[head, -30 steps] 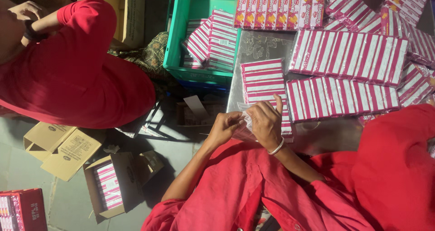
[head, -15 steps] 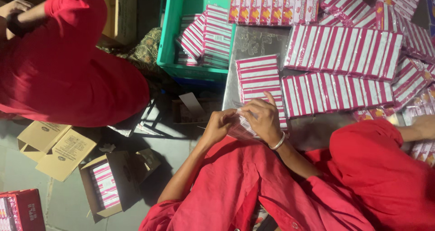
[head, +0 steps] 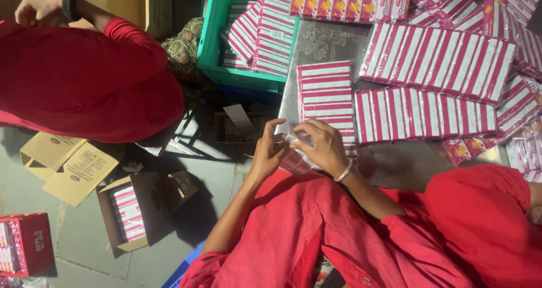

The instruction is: The person applies white labels to pink-and-white striped snack packages by hand, smoothing each label and stacking the labeled packages on a metal table. A coworker nearby places packages into a green crate.

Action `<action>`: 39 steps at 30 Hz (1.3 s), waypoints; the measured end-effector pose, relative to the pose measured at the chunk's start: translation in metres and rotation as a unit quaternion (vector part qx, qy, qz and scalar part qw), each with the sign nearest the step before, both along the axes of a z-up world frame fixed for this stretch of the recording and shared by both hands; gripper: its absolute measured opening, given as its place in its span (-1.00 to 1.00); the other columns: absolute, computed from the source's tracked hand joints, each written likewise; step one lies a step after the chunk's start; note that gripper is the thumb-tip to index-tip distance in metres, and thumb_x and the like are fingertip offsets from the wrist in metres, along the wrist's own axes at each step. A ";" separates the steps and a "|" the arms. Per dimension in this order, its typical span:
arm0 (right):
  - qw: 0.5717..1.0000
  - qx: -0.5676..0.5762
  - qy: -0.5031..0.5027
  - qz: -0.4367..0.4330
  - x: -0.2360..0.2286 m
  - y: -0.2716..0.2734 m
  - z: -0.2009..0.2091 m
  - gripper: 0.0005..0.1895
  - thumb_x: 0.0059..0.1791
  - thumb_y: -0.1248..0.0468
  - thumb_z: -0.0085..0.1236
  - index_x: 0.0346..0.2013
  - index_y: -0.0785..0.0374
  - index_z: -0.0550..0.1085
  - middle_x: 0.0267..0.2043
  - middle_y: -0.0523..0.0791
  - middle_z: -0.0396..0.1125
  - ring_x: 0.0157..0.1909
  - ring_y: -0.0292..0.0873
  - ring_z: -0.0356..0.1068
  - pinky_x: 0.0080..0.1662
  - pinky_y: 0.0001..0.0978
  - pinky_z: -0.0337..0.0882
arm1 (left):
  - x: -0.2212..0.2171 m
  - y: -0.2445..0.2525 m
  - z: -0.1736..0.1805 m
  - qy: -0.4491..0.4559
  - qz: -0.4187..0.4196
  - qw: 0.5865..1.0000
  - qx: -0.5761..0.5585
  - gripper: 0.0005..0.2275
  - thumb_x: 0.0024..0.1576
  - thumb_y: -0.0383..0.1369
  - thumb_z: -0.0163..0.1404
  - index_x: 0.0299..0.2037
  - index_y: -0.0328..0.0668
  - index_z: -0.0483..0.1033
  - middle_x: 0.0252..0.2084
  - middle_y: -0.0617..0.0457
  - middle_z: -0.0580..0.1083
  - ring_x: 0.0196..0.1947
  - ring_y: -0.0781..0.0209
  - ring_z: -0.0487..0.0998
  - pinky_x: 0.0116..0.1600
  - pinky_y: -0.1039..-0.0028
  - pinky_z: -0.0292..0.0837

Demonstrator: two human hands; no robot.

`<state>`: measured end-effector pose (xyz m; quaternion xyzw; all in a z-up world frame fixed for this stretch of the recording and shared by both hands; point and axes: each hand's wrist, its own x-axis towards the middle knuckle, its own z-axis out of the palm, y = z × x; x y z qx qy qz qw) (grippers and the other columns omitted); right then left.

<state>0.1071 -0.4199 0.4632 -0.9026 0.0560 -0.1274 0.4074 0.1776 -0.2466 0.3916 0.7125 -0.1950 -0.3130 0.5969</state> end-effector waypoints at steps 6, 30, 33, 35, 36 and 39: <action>0.999 0.034 0.039 -0.002 -0.002 0.004 -0.023 -0.87 -0.10 0.26 0.38 -0.34 0.25 0.62 -0.40 -0.09 0.46 -0.39 -0.12 0.46 -0.33 -0.29 0.39 | -0.006 0.003 0.003 0.001 -0.003 1.000 -0.012 -0.37 0.01 -0.75 -0.06 0.31 -0.09 0.18 -0.18 -0.13 0.61 -0.28 0.20 0.62 -0.14 0.51 0.49; 0.998 0.045 -0.025 -0.040 0.040 -0.014 -0.028 -0.76 -0.01 0.37 0.25 -0.04 0.28 0.53 -0.04 -0.06 0.47 0.00 -0.26 0.46 0.06 -0.43 0.45 | 0.062 0.023 -0.006 0.091 -0.042 0.987 -0.128 -0.61 0.08 -0.76 -0.07 0.10 -0.26 0.29 -0.15 0.03 0.53 -0.11 0.40 0.52 0.02 0.54 0.45; 0.984 0.168 0.045 -0.038 0.042 -0.018 -0.024 -0.53 -0.05 0.40 0.24 0.16 0.30 0.38 -0.01 -0.02 0.46 -0.02 -0.28 0.43 -0.03 -0.46 0.41 | 0.069 0.025 -0.009 0.184 -0.023 0.961 -0.206 -0.64 0.15 -0.74 -0.06 0.12 -0.29 0.25 -0.14 0.01 0.53 -0.10 0.36 0.54 0.01 0.53 0.47; 0.924 0.363 0.114 -0.022 0.041 -0.015 -0.024 -0.50 0.00 0.41 0.15 0.24 0.22 0.30 -0.12 -0.07 0.50 -0.10 -0.35 0.45 -0.10 -0.52 0.44 | 0.072 0.026 -0.007 0.213 -0.018 0.949 -0.230 -0.62 0.16 -0.73 -0.05 0.16 -0.28 0.22 -0.14 -0.02 0.53 -0.11 0.32 0.56 -0.01 0.52 0.48; 0.917 0.386 0.099 -0.029 0.040 -0.013 -0.023 -0.50 0.00 0.42 0.16 0.23 0.24 0.30 -0.13 -0.06 0.50 -0.11 -0.35 0.45 -0.12 -0.52 0.44 | 0.074 0.027 -0.004 0.216 -0.018 0.948 -0.233 -0.59 0.16 -0.73 -0.05 0.19 -0.26 0.21 -0.14 -0.03 0.53 -0.11 0.30 0.56 -0.01 0.51 0.50; 0.913 0.396 0.081 -0.053 0.040 -0.009 -0.017 -0.51 -0.02 0.45 0.17 0.19 0.27 0.30 -0.16 -0.04 0.51 -0.15 -0.34 0.45 -0.18 -0.51 0.43 | 0.078 0.026 0.009 0.171 -0.042 0.967 -0.184 -0.46 0.06 -0.72 0.02 0.25 -0.21 0.17 -0.04 -0.01 0.52 -0.03 0.30 0.56 0.01 0.49 0.55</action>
